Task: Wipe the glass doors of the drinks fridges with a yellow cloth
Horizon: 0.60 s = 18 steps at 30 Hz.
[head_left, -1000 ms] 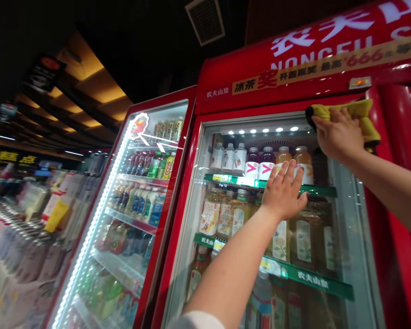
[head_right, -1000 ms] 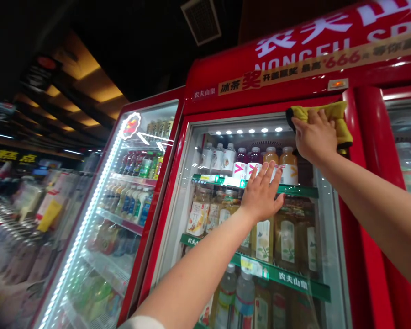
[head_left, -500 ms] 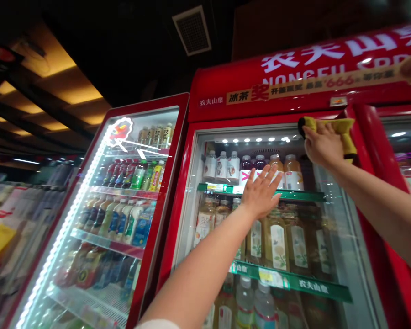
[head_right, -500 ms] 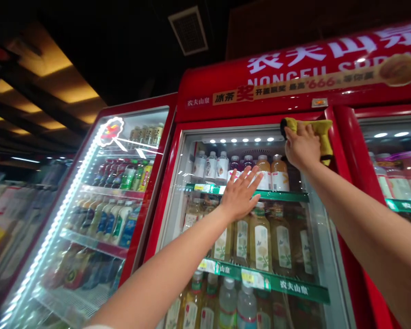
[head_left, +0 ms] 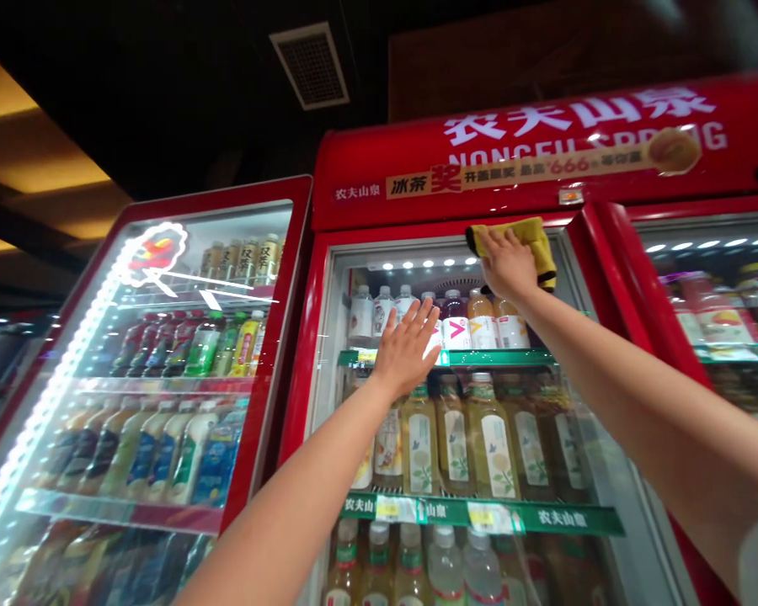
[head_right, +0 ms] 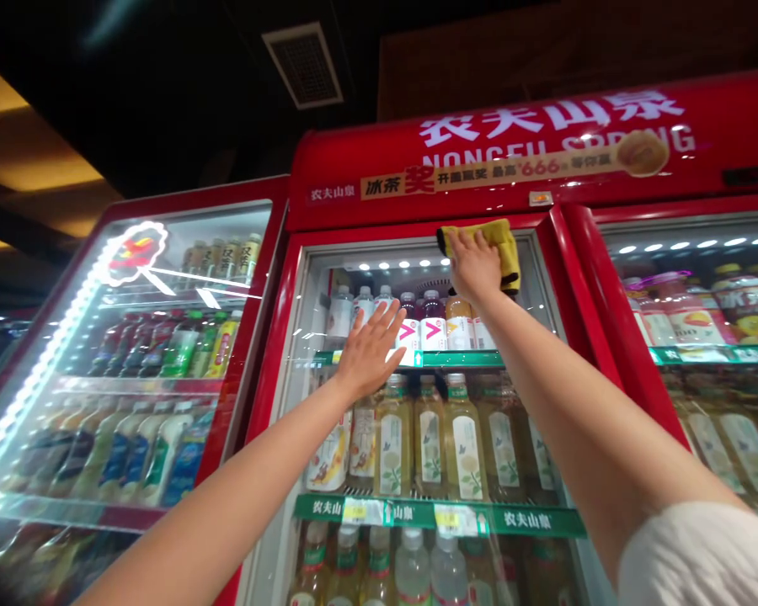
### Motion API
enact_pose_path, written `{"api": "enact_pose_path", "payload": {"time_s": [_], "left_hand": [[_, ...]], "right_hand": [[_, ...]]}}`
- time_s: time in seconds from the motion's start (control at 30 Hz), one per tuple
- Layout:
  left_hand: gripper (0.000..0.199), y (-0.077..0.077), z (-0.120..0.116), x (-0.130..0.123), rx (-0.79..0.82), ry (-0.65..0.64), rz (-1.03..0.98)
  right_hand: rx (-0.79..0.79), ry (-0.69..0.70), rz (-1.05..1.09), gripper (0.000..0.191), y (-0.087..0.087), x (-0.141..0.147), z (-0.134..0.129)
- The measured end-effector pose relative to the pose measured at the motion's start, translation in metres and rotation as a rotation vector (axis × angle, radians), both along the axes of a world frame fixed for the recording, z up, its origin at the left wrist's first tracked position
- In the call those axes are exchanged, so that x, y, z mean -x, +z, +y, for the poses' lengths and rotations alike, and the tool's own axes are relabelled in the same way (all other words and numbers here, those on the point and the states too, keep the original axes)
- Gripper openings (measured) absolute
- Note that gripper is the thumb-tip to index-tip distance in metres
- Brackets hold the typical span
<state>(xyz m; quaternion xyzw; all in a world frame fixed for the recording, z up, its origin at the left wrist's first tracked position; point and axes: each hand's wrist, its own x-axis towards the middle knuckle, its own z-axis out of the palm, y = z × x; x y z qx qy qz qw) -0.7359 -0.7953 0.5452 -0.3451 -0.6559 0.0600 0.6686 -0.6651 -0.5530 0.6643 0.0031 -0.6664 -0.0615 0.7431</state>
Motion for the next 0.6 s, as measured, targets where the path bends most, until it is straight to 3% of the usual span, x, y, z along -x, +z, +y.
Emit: {"api": "enact_pose_path", "payload": {"time_s": [0.07,0.17,0.3,0.4,0.5,0.6], "left_hand": [[0.062,0.006,-0.003,0.001,-0.002,-0.006,0.003],[0.062,0.020,-0.012,0.002,-0.029,0.001,-0.013],[0.062,0.044,-0.033,0.002,-0.098,0.021,-0.054],[0.063,0.058,-0.047,0.004,-0.162,0.013,-0.089],[0.063,0.061,-0.060,0.009,-0.203,0.009,-0.116],[0.064,0.057,-0.079,0.015,-0.165,0.045,-0.131]], "right_hand": [[-0.155,0.005,-0.045,0.053,-0.010,0.004,-0.020],[-0.334,0.007,-0.098,0.044,-0.026,0.000,-0.016],[-0.117,0.024,-0.002,0.044,-0.016,-0.003,0.004],[-0.025,0.039,0.026,0.046,-0.008,0.007,-0.023],[-0.282,0.073,-0.079,0.042,-0.021,0.014,-0.056],[-0.531,0.097,-0.158,0.037,-0.038,0.009,-0.053]]}}
